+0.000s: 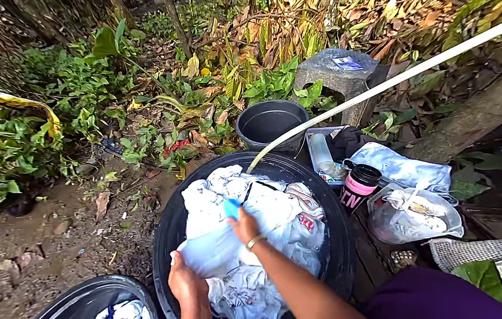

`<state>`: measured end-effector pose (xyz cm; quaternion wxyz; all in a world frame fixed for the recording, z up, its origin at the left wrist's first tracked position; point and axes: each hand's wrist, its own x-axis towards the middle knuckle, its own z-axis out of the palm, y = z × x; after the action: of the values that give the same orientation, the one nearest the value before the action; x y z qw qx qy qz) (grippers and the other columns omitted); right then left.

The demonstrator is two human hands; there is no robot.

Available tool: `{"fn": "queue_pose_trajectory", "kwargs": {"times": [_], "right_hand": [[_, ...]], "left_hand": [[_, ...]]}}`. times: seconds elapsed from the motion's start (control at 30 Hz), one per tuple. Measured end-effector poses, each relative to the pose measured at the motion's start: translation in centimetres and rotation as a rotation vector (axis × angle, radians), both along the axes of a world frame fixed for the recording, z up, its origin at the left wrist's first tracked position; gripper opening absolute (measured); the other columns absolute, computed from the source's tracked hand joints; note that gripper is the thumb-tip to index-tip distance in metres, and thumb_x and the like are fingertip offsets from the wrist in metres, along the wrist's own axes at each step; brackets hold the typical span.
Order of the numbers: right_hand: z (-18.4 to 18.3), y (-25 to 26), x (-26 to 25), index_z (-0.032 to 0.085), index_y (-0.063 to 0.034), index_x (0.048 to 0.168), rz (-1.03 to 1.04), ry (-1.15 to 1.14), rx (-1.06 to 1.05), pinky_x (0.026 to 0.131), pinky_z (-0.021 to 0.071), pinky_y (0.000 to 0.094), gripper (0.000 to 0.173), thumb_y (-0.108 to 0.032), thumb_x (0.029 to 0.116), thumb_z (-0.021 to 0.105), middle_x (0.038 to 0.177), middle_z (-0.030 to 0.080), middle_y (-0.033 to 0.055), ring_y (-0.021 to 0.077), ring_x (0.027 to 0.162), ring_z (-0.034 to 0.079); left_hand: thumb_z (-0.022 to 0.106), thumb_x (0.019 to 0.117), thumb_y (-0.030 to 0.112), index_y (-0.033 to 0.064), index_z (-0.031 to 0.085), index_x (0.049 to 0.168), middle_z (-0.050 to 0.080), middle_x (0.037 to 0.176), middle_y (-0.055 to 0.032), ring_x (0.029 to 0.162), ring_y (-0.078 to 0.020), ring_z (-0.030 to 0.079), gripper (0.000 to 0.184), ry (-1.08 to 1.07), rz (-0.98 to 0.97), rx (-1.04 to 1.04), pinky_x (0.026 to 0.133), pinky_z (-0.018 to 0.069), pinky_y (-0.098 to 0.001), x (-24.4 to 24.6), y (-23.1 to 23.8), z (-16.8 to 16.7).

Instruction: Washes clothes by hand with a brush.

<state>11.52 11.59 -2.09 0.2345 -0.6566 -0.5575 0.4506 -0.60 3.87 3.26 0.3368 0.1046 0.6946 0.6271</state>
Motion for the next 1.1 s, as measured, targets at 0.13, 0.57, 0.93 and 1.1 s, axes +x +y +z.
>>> {"fn": "queue_pose_trajectory", "kwargs": {"times": [0.13, 0.57, 0.93, 1.1], "right_hand": [[0.3, 2.2, 3.6, 0.052, 0.0045, 0.142, -0.145, -0.107, -0.067, 0.105, 0.0488, 0.0566, 0.054, -0.031, 0.1033, 0.062, 0.127, 0.067, 0.0268, 0.041, 0.12, 0.065], [2.6, 2.4, 3.2, 0.049, -0.0004, 0.147, -0.194, -0.129, -0.117, 0.105, 0.0485, 0.0564, 0.052, -0.029, 0.1051, 0.058, 0.131, 0.066, 0.0247, 0.0397, 0.123, 0.064], [9.3, -6.5, -5.2, 0.05, 0.0049, 0.14, 0.421, -0.078, 0.123, 0.111, 0.0456, 0.0487, 0.044, -0.004, 0.0975, 0.057, 0.135, 0.06, 0.0265, 0.039, 0.133, 0.055], [12.7, -8.9, -4.7, 0.058, 0.0037, 0.134, 0.463, -0.031, 0.28, 0.104, 0.0498, 0.0513, 0.035, 0.0, 0.0999, 0.051, 0.127, 0.064, 0.027, 0.0407, 0.127, 0.059]], "left_hand": [[0.032, 0.1132, 0.038, -0.0021, 0.056, 0.128, 0.064, 0.104, -0.0112, 0.089, -0.013, 0.064, 0.049, -0.004, -0.066, -0.071, 0.081, 0.0552, -0.0353, -0.7, 0.1, -1.9], [0.031, 0.113, 0.041, 0.0, 0.05, 0.139, 0.064, 0.12, -0.0156, 0.103, -0.0186, 0.065, 0.052, -0.082, -0.228, -0.115, 0.09, 0.0546, -0.0418, -2.7, -0.2, -2.0], [0.024, 0.1076, 0.014, 0.002, 0.062, 0.102, 0.075, 0.083, -0.0073, 0.073, -0.0151, 0.073, 0.04, -0.376, -0.572, -0.027, 0.069, 0.0606, -0.0314, -4.9, -2.6, 3.2], [0.023, 0.1083, 0.024, 0.0189, 0.062, 0.085, 0.073, 0.072, 0.0012, 0.065, -0.0097, 0.071, 0.046, -0.495, -0.473, 0.098, 0.059, 0.0606, -0.029, -3.9, -3.8, -0.6]]}}
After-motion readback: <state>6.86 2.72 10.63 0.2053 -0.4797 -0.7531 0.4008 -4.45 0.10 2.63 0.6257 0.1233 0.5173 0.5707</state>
